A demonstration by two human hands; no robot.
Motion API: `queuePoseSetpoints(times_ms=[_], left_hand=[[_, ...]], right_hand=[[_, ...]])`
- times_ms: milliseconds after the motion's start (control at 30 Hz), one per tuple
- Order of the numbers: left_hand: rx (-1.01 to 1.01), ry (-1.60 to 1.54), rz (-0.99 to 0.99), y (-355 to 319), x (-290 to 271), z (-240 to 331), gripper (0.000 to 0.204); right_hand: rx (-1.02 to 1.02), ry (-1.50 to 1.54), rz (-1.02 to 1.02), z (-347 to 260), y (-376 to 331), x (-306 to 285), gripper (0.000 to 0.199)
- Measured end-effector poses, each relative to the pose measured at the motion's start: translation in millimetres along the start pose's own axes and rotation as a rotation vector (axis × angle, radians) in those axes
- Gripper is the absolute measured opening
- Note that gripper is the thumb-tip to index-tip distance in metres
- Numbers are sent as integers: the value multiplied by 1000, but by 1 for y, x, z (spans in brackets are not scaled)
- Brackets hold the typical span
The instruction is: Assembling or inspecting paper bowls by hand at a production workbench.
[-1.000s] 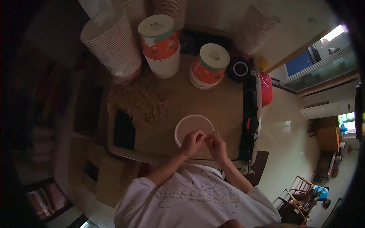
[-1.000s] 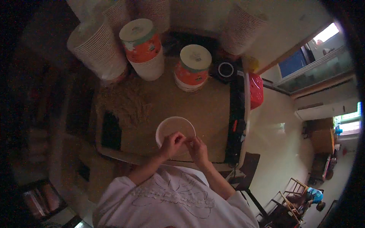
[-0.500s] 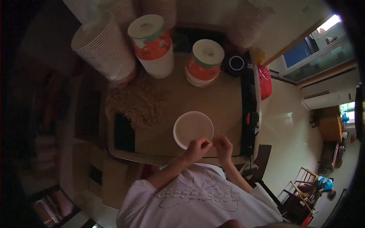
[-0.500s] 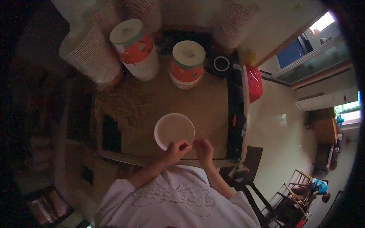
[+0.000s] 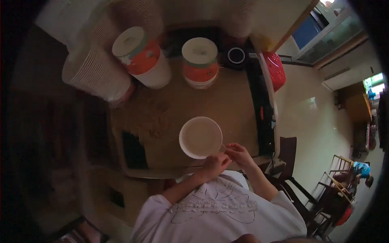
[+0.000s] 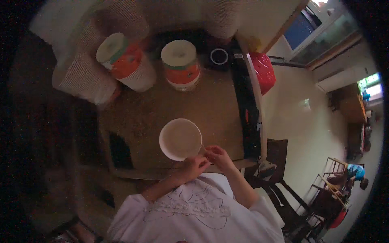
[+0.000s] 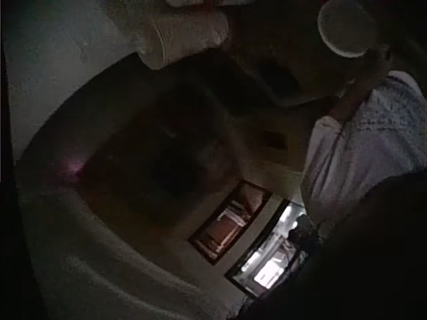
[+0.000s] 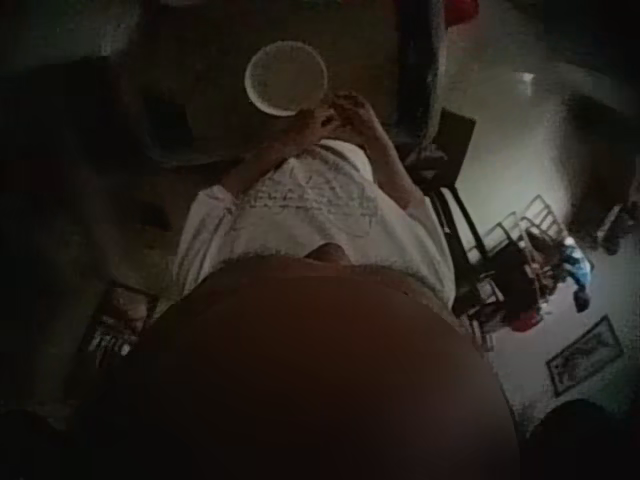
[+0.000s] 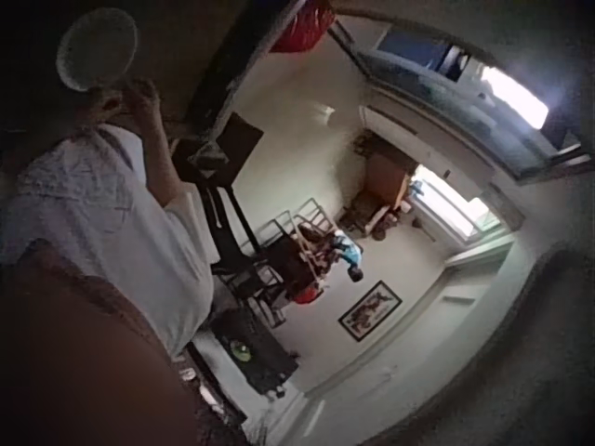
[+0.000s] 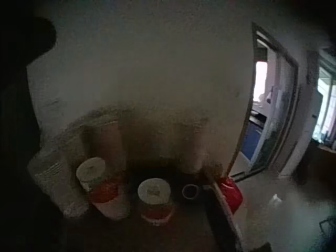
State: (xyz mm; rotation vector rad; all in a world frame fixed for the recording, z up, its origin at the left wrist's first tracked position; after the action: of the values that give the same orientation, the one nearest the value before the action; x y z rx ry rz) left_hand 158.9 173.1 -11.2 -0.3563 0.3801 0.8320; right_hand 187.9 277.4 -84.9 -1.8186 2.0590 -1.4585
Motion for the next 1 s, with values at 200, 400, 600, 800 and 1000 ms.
queuePoseSetpoints(times_ms=[200, 400, 600, 800, 1000], left_hand=[[269, 639, 266, 23, -22, 21, 21], [232, 720, 313, 23, -43, 8, 29], [-146, 30, 248, -15, -18, -47, 16], [-592, -913, 172, -7, 20, -77, 16], [-670, -961, 186, -8, 23, -91, 12]], right_hand=[[-135, -562, 145, -6, -2, -20, 18], [-267, -611, 116, -8, 6, -14, 18], [-292, -479, 62, 8, 15, 10, 18], [-323, -499, 46, 18, 5, 10, 17], [-399, -607, 83, 12, -8, 20, 18]])
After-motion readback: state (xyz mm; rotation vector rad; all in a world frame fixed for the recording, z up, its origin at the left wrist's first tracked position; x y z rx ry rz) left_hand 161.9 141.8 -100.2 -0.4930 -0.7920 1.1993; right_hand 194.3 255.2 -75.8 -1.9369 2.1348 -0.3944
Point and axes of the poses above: each hand's wrist, its own y-axis towards the middle knuckle, its own x-axis out of the palm, z = x × y, the point moved 8 cm from there along y, towards the middle knuckle, and after that the axes turned 3 degrees about y, right-handed, at the moved point
